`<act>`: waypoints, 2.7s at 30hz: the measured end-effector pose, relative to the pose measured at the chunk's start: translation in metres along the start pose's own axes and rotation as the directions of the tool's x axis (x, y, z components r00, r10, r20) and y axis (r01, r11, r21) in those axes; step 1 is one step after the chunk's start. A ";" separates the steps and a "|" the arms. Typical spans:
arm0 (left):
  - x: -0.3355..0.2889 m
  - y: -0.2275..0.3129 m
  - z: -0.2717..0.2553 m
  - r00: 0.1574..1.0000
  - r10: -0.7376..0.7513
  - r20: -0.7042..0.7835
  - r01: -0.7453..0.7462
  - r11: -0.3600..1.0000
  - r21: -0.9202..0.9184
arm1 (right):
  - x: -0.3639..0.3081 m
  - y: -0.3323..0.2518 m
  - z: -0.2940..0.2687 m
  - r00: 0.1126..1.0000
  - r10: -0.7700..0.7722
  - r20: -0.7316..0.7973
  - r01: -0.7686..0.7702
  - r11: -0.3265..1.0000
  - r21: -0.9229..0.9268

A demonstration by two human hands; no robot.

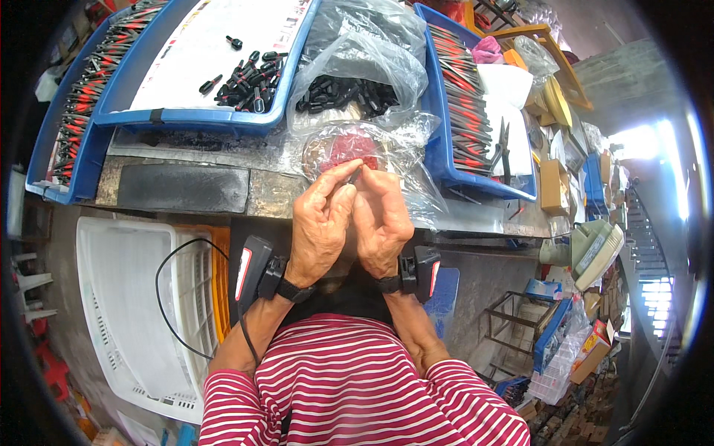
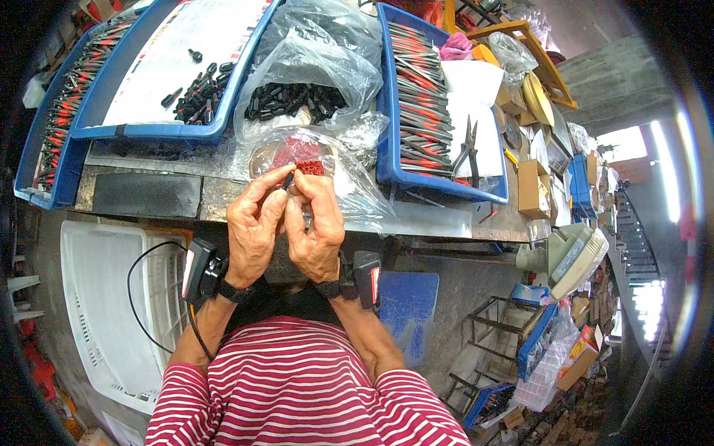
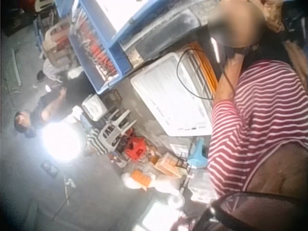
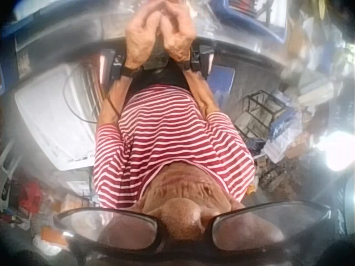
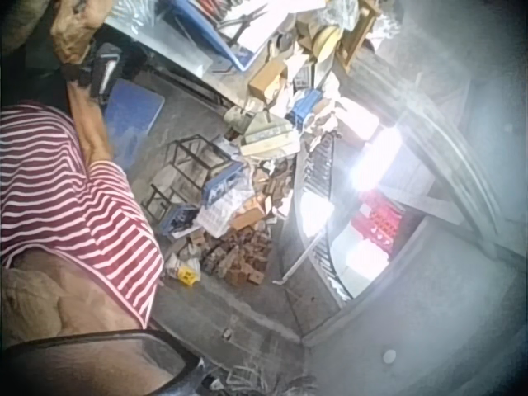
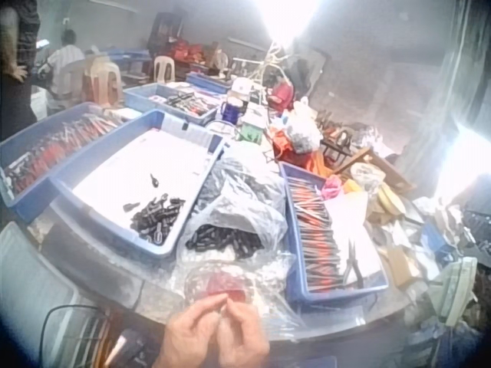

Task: The person picks up a small black plastic component from a tray and presses it into a larger red plastic piece held in their other hand, repeating this action with several components.

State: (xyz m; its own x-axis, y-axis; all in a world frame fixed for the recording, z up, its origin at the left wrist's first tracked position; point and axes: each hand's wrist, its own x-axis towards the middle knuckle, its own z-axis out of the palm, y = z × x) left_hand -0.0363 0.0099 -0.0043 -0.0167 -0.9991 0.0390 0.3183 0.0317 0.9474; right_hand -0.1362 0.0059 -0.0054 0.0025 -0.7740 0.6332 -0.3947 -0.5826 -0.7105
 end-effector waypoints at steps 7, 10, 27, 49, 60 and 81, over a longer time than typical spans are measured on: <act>0.006 -0.010 -0.001 0.985 0.158 -0.065 -0.154 0.986 0.056 | -0.006 0.002 0.009 0.989 -0.145 0.040 0.150 0.974 -0.172; 0.009 -0.010 -0.002 0.987 0.147 -0.062 -0.147 0.989 -0.003 | -0.008 0.005 0.007 0.990 -0.127 0.060 0.134 0.980 -0.145; 0.010 0.004 -0.036 0.970 -0.031 0.243 0.022 0.999 0.039 | 0.010 0.008 -0.033 0.818 0.465 0.338 -0.573 0.705 0.417; -0.002 0.004 -0.039 0.914 0.276 0.296 -0.378 0.846 0.377 | 0.005 0.010 -0.034 0.750 0.479 0.457 -0.660 0.585 0.470; -0.002 -0.003 -0.034 0.835 0.414 0.364 -0.544 0.721 0.429 | -0.001 0.013 -0.032 0.715 0.462 0.524 -0.685 0.610 0.397; 0.107 0.057 -0.084 0.790 0.607 0.087 -0.343 0.321 0.883 | 0.016 0.031 -0.019 0.984 0.011 0.179 0.056 0.930 -0.363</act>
State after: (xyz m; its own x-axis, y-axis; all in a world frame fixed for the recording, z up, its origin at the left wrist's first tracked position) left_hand 0.0593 -0.0977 0.0274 0.0976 -0.7677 0.6334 -0.7290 0.3781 0.5706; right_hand -0.1658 -0.0199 -0.0110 0.1627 -0.8120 0.5605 -0.7003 -0.4952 -0.5141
